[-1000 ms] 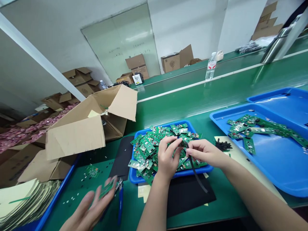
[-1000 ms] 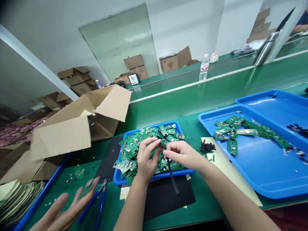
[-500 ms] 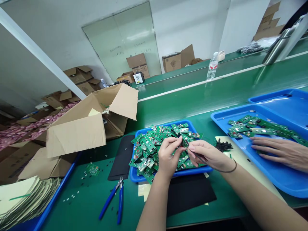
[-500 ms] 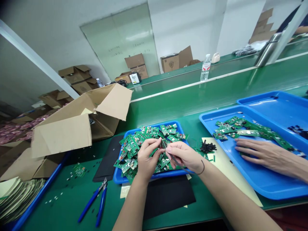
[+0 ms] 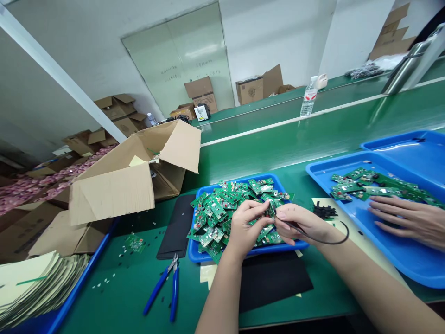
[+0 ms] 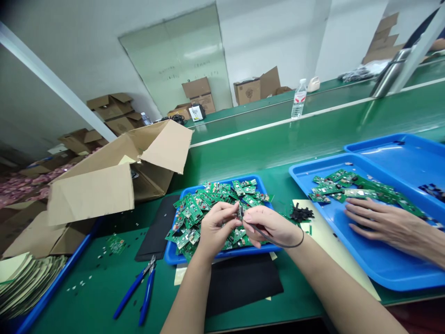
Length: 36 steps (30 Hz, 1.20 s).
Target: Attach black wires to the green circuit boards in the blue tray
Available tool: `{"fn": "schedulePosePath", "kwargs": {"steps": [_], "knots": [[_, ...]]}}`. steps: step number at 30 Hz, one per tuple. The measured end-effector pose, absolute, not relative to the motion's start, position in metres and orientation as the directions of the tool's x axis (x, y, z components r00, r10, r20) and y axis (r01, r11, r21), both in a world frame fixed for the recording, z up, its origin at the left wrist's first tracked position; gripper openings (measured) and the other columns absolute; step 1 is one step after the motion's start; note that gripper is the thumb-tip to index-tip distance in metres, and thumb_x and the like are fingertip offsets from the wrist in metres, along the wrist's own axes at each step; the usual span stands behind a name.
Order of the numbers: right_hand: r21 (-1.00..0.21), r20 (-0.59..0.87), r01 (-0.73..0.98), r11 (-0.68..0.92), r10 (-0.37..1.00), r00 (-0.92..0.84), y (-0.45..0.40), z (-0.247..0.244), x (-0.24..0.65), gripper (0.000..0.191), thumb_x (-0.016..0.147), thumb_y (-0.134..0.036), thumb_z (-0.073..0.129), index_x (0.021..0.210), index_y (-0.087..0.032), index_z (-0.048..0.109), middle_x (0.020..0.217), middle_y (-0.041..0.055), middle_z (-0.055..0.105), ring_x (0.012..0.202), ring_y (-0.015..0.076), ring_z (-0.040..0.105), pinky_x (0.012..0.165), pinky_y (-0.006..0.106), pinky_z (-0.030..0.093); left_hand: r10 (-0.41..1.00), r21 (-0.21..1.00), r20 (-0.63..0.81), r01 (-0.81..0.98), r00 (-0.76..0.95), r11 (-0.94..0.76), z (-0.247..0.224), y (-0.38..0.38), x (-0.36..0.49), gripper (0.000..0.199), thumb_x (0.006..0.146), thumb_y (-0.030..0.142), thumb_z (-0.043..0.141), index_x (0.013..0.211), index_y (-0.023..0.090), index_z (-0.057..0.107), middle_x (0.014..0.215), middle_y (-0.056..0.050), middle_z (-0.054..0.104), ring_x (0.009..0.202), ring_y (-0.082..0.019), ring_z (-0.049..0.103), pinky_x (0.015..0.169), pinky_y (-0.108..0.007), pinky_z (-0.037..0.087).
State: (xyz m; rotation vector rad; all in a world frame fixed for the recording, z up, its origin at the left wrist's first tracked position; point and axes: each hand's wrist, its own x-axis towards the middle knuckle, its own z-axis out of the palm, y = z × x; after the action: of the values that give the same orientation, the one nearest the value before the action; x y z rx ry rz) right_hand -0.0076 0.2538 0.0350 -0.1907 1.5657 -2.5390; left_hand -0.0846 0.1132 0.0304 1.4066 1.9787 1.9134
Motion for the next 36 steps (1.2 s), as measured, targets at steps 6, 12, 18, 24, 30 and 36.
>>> {"fn": "schedulePosePath", "kwargs": {"steps": [6,12,18,24,30,36], "knots": [[-0.985,0.01,-0.003,-0.171,-0.037,-0.999,0.257,0.037,-0.006,0.037,0.076,-0.043,0.053,0.051,-0.017,0.045,0.037,-0.0057,0.035,0.035,0.007,0.034,0.036,0.02,0.026,0.705,0.912,0.38,0.372,-0.599,-0.175,0.032,0.112,-0.083,0.036,0.075,0.027,0.066,0.11,0.024,0.063,0.085,-0.005,0.056,0.075,-0.013,0.057,0.061,-0.023,0.052],[-0.988,0.105,-0.084,0.131,0.157,-0.982,0.256,0.037,-0.009,0.037,0.075,-0.04,0.051,0.048,-0.018,0.038,0.045,-0.0042,0.034,0.045,0.0078,0.03,0.043,0.022,0.025,0.751,0.858,0.369,0.511,-0.547,-0.05,0.038,0.114,-0.076,0.041,0.084,0.019,0.05,0.125,0.024,0.051,0.087,-0.005,0.056,0.079,-0.014,0.055,0.06,-0.022,0.05],[-0.964,0.129,-0.064,0.257,0.248,-0.96,0.25,0.033,-0.013,0.032,0.071,-0.033,0.045,0.045,-0.019,0.033,0.046,-0.0037,0.031,0.047,0.0084,0.029,0.045,0.023,0.024,0.684,0.781,0.431,0.623,-0.589,0.045,0.034,0.122,-0.068,0.031,0.084,0.015,0.045,0.112,0.019,0.058,0.091,-0.007,0.062,0.084,-0.016,0.058,0.075,-0.028,0.05],[-0.963,0.057,0.026,0.267,0.296,-0.954,0.252,0.03,-0.013,0.025,0.062,-0.024,0.044,0.04,-0.019,0.032,0.041,-0.0044,0.029,0.043,0.0075,0.027,0.043,0.023,0.02,0.61,0.878,0.357,0.476,-0.708,0.038,0.03,0.126,-0.064,0.024,0.082,0.018,0.047,0.099,0.017,0.064,0.087,-0.006,0.064,0.076,-0.015,0.061,0.068,-0.026,0.05],[-0.962,0.133,-0.21,-0.174,0.372,-0.919,0.265,0.039,-0.01,0.015,0.076,-0.033,0.047,0.07,-0.019,0.052,0.04,-0.0061,0.04,0.038,0.0094,0.037,0.041,0.023,0.032,0.557,0.988,0.107,0.024,-0.824,-0.153,0.03,0.127,-0.068,0.025,0.083,0.029,0.051,0.102,0.016,0.06,0.079,-0.003,0.063,0.058,-0.011,0.061,0.061,-0.024,0.05],[-0.955,0.27,-0.298,-0.009,0.395,-0.878,0.254,0.034,-0.013,0.049,0.072,-0.028,0.063,0.111,-0.026,0.034,0.087,0.002,0.06,0.065,0.0138,0.056,0.061,0.029,0.049,0.447,0.969,0.09,-0.025,-0.89,-0.245,0.024,0.132,-0.069,0.031,0.079,0.028,0.059,0.108,0.019,0.057,0.074,-0.001,0.055,0.061,-0.008,0.055,0.054,-0.016,0.043]]}}
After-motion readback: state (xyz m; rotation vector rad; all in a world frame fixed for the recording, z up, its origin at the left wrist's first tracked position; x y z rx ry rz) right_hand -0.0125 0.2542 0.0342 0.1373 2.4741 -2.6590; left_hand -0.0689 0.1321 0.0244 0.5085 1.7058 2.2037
